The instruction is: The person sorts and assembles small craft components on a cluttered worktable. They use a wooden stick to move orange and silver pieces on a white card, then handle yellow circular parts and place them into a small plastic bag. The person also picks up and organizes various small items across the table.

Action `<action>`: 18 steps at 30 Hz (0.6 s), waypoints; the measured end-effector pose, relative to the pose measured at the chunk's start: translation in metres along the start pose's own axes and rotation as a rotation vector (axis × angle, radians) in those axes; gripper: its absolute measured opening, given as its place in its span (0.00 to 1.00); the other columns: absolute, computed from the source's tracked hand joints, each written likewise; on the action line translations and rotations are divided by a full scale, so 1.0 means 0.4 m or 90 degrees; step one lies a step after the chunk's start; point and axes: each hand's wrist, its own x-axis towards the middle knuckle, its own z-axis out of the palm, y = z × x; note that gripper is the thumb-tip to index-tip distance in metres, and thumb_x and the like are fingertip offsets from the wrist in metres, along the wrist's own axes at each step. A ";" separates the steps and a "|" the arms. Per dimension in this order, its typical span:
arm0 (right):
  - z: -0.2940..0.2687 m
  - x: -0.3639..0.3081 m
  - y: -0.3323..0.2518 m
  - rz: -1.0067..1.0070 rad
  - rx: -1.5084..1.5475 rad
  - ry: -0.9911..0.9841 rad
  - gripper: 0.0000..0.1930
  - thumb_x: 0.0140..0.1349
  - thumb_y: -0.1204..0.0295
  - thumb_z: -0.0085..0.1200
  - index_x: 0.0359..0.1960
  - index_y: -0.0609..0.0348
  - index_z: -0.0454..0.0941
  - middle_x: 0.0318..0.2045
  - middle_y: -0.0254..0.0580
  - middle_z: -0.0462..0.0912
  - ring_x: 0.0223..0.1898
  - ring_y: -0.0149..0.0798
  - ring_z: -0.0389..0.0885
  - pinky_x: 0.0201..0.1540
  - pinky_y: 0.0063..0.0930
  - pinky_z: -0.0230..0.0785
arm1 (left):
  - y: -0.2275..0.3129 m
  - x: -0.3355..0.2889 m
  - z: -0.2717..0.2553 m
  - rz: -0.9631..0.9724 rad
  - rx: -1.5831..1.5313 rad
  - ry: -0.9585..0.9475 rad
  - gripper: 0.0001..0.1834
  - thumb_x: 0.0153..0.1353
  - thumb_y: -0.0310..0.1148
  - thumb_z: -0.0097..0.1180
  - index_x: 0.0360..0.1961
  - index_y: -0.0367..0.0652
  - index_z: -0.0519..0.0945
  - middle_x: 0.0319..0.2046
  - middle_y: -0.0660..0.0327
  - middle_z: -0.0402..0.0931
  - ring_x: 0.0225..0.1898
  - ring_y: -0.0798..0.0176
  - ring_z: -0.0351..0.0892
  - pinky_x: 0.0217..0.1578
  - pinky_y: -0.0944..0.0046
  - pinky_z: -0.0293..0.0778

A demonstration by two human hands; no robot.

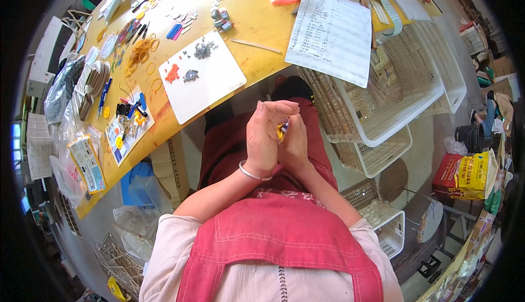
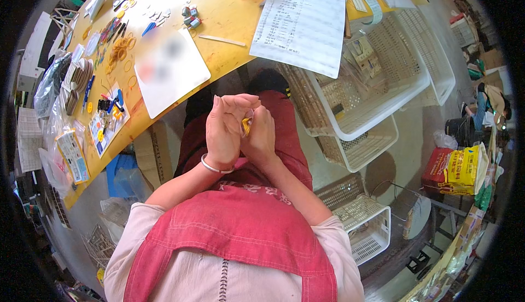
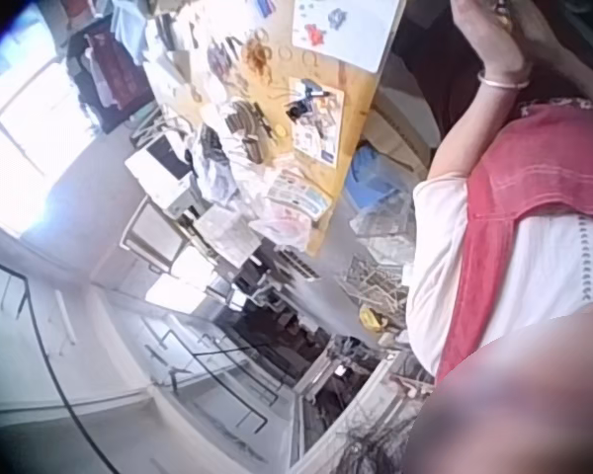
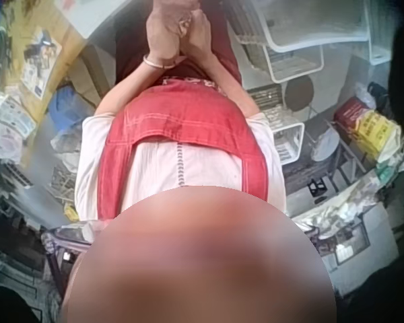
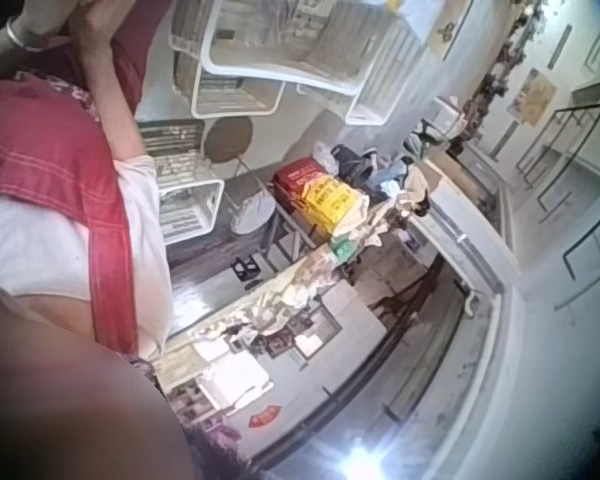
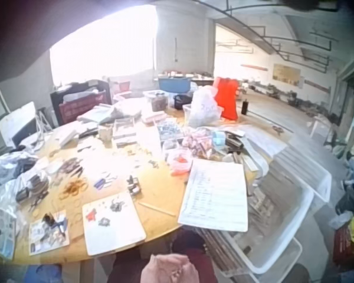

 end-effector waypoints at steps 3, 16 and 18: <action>-0.008 -0.002 -0.005 0.025 0.048 0.007 0.22 0.62 0.69 0.66 0.53 0.63 0.72 0.43 0.53 0.79 0.44 0.55 0.80 0.47 0.50 0.72 | 0.028 -0.009 0.007 -0.009 0.021 0.009 0.28 0.84 0.47 0.32 0.47 0.34 0.80 0.48 0.49 0.83 0.50 0.58 0.81 0.59 0.57 0.73; -0.051 0.019 0.017 0.138 0.188 -0.010 0.22 0.65 0.78 0.64 0.58 0.61 0.69 0.41 0.39 0.74 0.42 0.32 0.73 0.48 0.29 0.71 | 0.516 0.238 -0.341 0.319 0.515 0.145 0.13 0.74 0.27 0.57 0.56 0.34 0.78 0.41 0.57 0.83 0.41 0.68 0.83 0.43 0.65 0.80; -0.057 0.019 0.031 0.129 0.174 0.002 0.22 0.65 0.78 0.64 0.58 0.61 0.69 0.41 0.39 0.74 0.43 0.32 0.73 0.50 0.30 0.70 | 0.607 0.313 -0.451 0.250 0.657 0.221 0.11 0.73 0.26 0.58 0.54 0.33 0.79 0.43 0.59 0.84 0.42 0.68 0.83 0.42 0.66 0.79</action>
